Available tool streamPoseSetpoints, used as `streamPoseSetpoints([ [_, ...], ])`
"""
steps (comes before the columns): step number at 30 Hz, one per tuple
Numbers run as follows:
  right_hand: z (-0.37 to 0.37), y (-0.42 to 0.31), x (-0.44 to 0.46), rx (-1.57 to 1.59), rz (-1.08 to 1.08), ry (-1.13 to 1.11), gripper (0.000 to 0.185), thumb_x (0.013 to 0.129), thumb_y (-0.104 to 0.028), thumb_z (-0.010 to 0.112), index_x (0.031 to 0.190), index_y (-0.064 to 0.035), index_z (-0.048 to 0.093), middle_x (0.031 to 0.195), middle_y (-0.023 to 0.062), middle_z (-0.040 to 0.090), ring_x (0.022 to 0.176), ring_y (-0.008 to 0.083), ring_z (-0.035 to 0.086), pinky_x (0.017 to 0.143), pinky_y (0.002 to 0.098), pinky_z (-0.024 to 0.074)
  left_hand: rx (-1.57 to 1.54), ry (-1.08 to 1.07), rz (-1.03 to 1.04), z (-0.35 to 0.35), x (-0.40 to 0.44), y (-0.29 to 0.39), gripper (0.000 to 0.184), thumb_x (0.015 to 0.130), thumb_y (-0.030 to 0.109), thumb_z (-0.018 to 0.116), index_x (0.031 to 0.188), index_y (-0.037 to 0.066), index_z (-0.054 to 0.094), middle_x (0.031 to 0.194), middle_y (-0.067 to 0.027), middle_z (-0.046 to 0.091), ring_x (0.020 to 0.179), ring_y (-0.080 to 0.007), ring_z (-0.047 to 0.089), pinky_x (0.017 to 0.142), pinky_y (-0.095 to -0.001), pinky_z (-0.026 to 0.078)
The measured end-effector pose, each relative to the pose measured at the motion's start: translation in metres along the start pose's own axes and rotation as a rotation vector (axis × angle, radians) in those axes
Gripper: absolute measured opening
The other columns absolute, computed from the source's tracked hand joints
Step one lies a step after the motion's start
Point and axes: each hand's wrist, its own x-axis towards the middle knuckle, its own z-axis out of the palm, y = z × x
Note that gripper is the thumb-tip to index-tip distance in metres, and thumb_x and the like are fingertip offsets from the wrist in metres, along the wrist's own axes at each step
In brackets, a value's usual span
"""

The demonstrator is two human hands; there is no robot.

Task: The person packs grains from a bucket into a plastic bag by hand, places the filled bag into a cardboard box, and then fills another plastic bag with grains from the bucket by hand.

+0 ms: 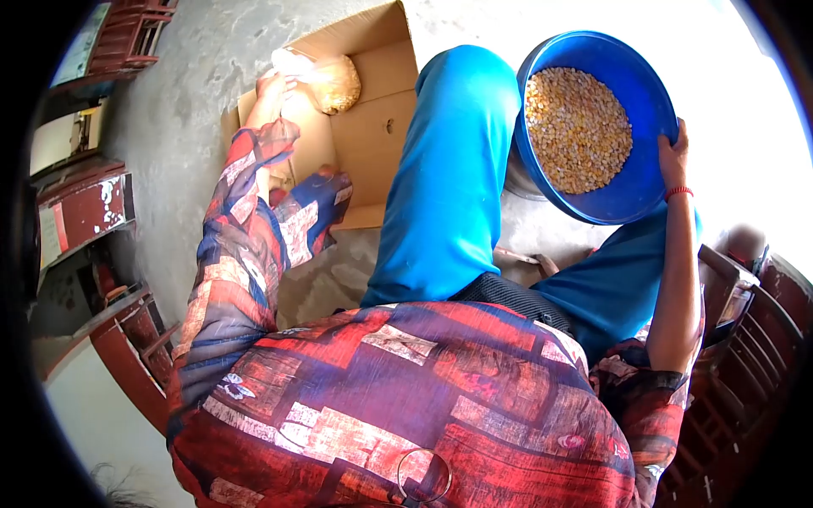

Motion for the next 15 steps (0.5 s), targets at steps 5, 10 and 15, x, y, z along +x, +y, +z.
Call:
streamPoseSetpoints([
  [5,-0.001,-0.01,-0.002,0.053,0.037,0.0,0.036,0.071,-0.004,0.047,0.107,-0.0032,0.047,0.089,0.0104,0.055,0.081,0.0176,0.053,0.072,0.0287,0.0438,-0.29,-0.023,-0.119,0.012,-0.004,-0.011,0.021,0.086,0.024,0.046,0.1,0.008,0.05,0.094,-0.0088,0.058,0.081,-0.0212,0.059,0.073,-0.0342,0.046],
  [10,0.002,-0.013,-0.004,0.081,0.036,0.046,0.033,0.071,-0.005,0.047,0.104,-0.0028,0.049,0.086,0.0088,0.056,0.078,0.0156,0.053,0.07,0.0275,0.0442,-0.9,0.167,-0.177,-0.013,0.008,-0.047,0.018,0.084,0.02,0.047,0.093,0.005,0.052,0.084,-0.0098,0.059,0.067,-0.0214,0.059,0.059,-0.0325,0.048],
  [15,0.002,-0.014,-0.003,0.093,0.064,0.002,0.033,0.071,-0.006,0.048,0.104,-0.0028,0.05,0.087,0.0083,0.056,0.077,0.0147,0.053,0.068,0.0273,0.0449,-0.679,0.294,-0.314,-0.038,0.001,-0.099,0.014,0.083,0.018,0.046,0.084,0.006,0.053,0.064,-0.0066,0.056,0.054,-0.0184,0.056,0.047,-0.0315,0.047],
])
